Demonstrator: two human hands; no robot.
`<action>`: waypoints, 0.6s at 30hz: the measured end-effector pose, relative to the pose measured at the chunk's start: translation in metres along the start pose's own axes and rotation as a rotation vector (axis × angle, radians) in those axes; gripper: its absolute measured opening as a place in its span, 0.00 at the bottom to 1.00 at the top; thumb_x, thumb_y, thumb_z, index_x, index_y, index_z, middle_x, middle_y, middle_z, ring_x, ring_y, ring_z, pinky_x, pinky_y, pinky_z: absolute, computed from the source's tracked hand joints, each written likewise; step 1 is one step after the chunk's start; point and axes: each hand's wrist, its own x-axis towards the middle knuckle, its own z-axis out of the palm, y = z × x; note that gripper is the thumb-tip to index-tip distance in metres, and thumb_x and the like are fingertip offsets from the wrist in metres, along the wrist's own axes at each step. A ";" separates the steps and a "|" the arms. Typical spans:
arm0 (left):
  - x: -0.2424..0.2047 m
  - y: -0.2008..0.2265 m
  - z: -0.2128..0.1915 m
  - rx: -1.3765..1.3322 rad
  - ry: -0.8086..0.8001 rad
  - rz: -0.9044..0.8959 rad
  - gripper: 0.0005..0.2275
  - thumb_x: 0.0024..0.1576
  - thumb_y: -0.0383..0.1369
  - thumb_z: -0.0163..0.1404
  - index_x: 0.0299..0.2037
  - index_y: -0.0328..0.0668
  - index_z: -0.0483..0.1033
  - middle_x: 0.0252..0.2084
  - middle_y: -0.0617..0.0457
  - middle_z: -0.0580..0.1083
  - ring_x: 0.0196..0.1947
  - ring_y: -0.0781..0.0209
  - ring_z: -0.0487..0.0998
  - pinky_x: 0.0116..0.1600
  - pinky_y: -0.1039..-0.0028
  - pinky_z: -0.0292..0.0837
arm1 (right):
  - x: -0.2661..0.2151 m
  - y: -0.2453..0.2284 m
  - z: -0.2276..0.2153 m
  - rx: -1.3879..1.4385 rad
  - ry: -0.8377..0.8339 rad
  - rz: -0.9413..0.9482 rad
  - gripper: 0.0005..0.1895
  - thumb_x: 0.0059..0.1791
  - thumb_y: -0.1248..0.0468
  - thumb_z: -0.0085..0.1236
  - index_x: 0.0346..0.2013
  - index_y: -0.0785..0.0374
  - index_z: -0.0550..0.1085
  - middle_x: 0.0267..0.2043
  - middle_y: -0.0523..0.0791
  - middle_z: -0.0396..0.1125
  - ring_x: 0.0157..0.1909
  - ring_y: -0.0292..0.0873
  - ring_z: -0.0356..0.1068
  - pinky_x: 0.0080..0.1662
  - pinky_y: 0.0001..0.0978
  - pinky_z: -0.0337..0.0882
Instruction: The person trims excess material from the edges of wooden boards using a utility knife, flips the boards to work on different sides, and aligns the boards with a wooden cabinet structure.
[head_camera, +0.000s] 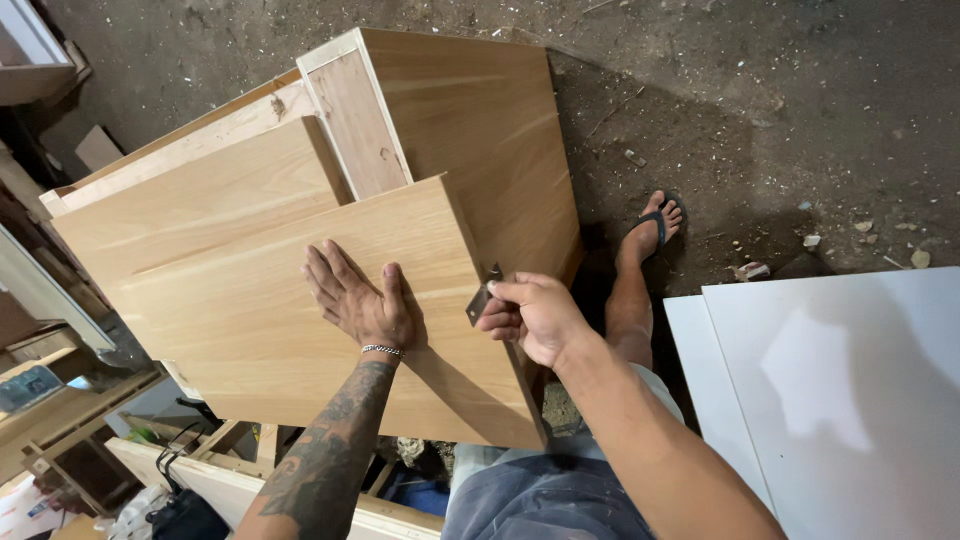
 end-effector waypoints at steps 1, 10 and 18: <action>0.000 -0.001 0.000 0.003 0.009 0.008 0.47 0.67 0.67 0.39 0.90 0.48 0.44 0.91 0.40 0.43 0.89 0.35 0.40 0.83 0.40 0.46 | 0.001 -0.002 0.002 -0.007 0.008 -0.007 0.07 0.56 0.64 0.68 0.38 0.61 0.76 0.29 0.53 0.79 0.27 0.49 0.84 0.28 0.38 0.85; 0.000 0.005 -0.003 -0.016 0.013 0.018 0.47 0.67 0.66 0.38 0.90 0.47 0.43 0.90 0.38 0.43 0.89 0.34 0.40 0.85 0.40 0.43 | 0.018 -0.038 0.031 0.002 -0.024 -0.051 0.08 0.56 0.64 0.65 0.35 0.60 0.74 0.29 0.54 0.79 0.27 0.50 0.84 0.28 0.38 0.85; 0.000 0.006 -0.001 0.001 0.008 -0.002 0.47 0.66 0.66 0.40 0.90 0.45 0.45 0.90 0.38 0.44 0.89 0.33 0.40 0.84 0.40 0.45 | 0.029 -0.067 0.051 0.002 -0.043 -0.059 0.08 0.56 0.64 0.64 0.34 0.58 0.74 0.29 0.52 0.79 0.27 0.49 0.84 0.28 0.38 0.85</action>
